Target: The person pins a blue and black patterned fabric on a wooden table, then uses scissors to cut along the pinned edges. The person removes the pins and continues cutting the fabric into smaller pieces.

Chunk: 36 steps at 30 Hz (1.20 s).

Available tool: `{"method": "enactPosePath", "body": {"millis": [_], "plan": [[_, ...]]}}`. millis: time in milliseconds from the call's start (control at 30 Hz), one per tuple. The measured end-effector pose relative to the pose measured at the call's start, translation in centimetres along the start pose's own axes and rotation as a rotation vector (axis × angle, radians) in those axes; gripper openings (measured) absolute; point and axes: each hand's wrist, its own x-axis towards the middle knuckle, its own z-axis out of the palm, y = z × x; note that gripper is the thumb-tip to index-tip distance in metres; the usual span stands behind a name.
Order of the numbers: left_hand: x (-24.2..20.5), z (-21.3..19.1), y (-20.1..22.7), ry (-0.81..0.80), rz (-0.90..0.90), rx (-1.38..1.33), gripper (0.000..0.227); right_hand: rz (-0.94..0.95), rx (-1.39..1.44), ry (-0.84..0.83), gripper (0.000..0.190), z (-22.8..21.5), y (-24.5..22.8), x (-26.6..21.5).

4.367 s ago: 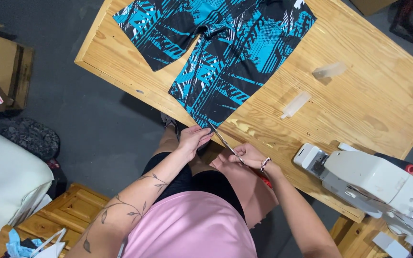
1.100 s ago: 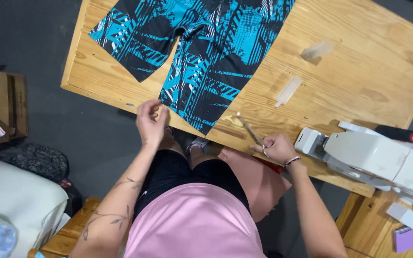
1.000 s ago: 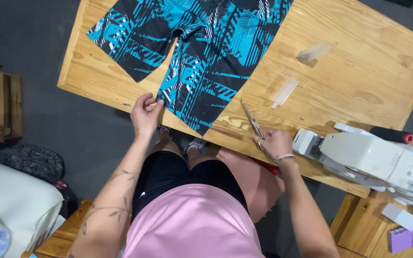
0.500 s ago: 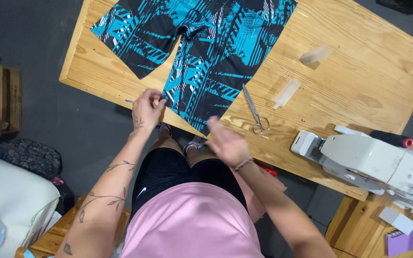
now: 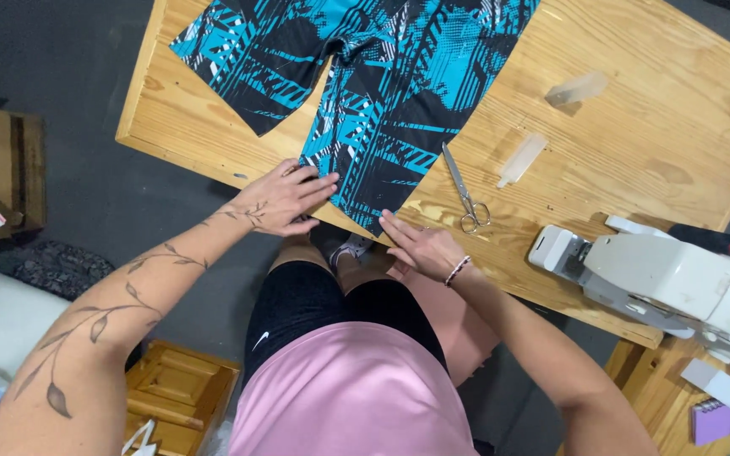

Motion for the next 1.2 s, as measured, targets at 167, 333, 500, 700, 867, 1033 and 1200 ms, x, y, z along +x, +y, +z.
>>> {"method": "enactPosePath", "body": {"millis": [167, 333, 500, 700, 867, 1033, 1200], "plan": [[0.2, 3.5, 3.0, 0.059, -0.282, 0.009, 0.034, -0.103, -0.123, 0.304, 0.066, 2.4, -1.0, 0.7], [-1.1, 6.5, 9.8, 0.075, -0.461, -0.130, 0.016, -0.130, -0.064, 0.332, 0.087, 4.6, -0.4, 1.1], [-0.9, 4.9, 14.4, -0.125, -0.753, -0.540, 0.012, -0.133, -0.066, 0.138, 0.102, 6.1, 0.6, 1.4], [-1.2, 4.3, 14.6, -0.140, -0.896, -0.592, 0.013, -0.159, -0.079, 0.119, 0.103, 6.7, 1.1, 1.5], [-1.0, 4.5, 14.0, -0.022, -0.919, -0.481, 0.014, -0.178, -0.106, 0.126, 0.102, 7.0, 1.2, 1.5], [-1.1, 5.6, 13.6, 0.144, -0.846, -0.268, 0.015, -0.178, -0.134, 0.144, 0.102, 7.4, 1.1, 1.5], [-1.3, 6.4, 14.0, 0.172, -0.853, -0.266, 0.014, -0.157, -0.159, 0.157, 0.104, 7.0, 0.9, 2.5]]}}
